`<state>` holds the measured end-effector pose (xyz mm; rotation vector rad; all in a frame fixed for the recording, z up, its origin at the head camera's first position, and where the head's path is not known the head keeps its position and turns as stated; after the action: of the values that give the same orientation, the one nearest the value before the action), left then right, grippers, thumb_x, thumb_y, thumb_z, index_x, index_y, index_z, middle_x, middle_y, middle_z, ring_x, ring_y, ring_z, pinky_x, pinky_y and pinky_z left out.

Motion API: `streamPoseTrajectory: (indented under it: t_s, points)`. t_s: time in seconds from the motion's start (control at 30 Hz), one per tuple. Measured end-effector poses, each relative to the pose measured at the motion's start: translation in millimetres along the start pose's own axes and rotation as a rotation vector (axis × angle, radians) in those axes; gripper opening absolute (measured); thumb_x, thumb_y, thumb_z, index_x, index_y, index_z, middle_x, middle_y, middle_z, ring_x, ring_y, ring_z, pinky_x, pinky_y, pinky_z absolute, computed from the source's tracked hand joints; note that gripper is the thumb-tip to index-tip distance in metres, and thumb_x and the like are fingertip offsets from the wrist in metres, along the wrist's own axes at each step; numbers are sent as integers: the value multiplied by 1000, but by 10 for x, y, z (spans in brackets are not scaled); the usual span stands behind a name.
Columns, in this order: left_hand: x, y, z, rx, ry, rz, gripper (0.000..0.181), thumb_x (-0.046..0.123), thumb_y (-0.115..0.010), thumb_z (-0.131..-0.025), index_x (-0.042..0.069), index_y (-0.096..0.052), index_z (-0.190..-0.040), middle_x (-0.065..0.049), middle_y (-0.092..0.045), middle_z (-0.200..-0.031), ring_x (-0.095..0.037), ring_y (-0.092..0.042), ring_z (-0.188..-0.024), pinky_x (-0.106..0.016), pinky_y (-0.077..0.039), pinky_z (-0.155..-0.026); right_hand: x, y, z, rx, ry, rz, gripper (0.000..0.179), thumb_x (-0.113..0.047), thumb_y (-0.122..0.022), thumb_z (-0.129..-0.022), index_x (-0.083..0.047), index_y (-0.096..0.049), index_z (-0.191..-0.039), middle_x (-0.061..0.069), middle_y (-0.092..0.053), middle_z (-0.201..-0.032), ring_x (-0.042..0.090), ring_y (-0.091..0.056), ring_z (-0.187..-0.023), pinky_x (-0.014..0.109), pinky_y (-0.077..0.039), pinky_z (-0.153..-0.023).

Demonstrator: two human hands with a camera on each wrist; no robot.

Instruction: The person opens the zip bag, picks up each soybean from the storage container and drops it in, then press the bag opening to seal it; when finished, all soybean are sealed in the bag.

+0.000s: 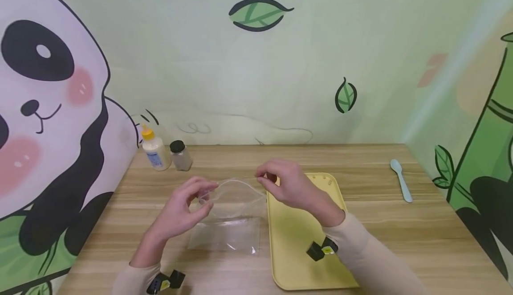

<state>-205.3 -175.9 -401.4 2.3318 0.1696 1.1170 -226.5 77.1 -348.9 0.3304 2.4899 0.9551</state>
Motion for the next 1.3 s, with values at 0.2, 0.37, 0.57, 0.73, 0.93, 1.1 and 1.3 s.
streamPoseTrajectory:
  t_s: [0.2,0.37,0.57,0.73,0.93,1.1,1.3]
  points:
    - [18,-6,-6,14,-6,-18,43,-11,-70,-77,-1,-64,-118,-12,-62,-107,-21,-59,-85,-23,-55,-76,-32,-53,-19,-22,10,-3,6,-4,-66,-88,-6,-69,-93,1,-68,-82,7,-56,-69,20,-50,-61]
    - [-2,-30,-10,12,1,-37,41,-15,-69,-75,-5,-63,-115,-13,-62,-105,-23,-59,-83,-25,-55,-74,-50,-76,-27,-29,8,-18,6,-4,-69,-86,-6,-69,-92,-1,-67,-81,7,-55,-69,15,-47,-59]
    - [10,-35,-6,2,12,-16,41,-11,-70,-77,-1,-64,-117,-11,-63,-107,-20,-59,-85,-25,-55,-75,-79,-104,-29,-51,7,-36,5,-8,-69,-87,-9,-69,-92,-3,-66,-80,5,-54,-68,13,-44,-57]
    - [22,-25,-3,3,6,6,41,-9,-70,-79,1,-64,-118,-10,-62,-109,-21,-60,-86,-25,-55,-77,-74,-92,-7,-66,-24,-49,5,-9,-69,-88,-9,-69,-93,-3,-66,-81,5,-53,-69,15,-45,-59]
    - [24,-14,1,4,3,2,42,-8,-71,-79,5,-64,-119,-5,-62,-108,-22,-60,-86,-24,-55,-76,6,-73,44,-83,-49,-35,7,-6,-65,-89,-7,-70,-95,-2,-67,-83,5,-54,-70,19,-49,-62]
    - [26,-9,1,8,5,-3,43,-9,-71,-78,3,-64,-118,-7,-62,-108,-22,-60,-86,-24,-55,-76,67,5,91,-89,-91,-16,10,-6,-64,-90,-8,-70,-97,-2,-67,-84,6,-53,-71,24,-50,-62]
    - [36,-1,-6,9,0,0,43,-10,-71,-78,3,-64,-118,-5,-62,-108,-21,-59,-85,-24,-55,-75,168,97,177,-80,-138,1,10,-7,-63,-90,-9,-70,-97,-3,-66,-83,7,-51,-70,21,-47,-62]
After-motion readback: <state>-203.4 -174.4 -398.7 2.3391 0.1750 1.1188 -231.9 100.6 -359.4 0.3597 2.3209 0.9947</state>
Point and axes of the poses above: each hand's wrist, its own z-axis away from the middle knuckle, its own y-axis out of the back of the hand, x = y × z, the point moved 4 cm from there along -z, towards the middle knuckle
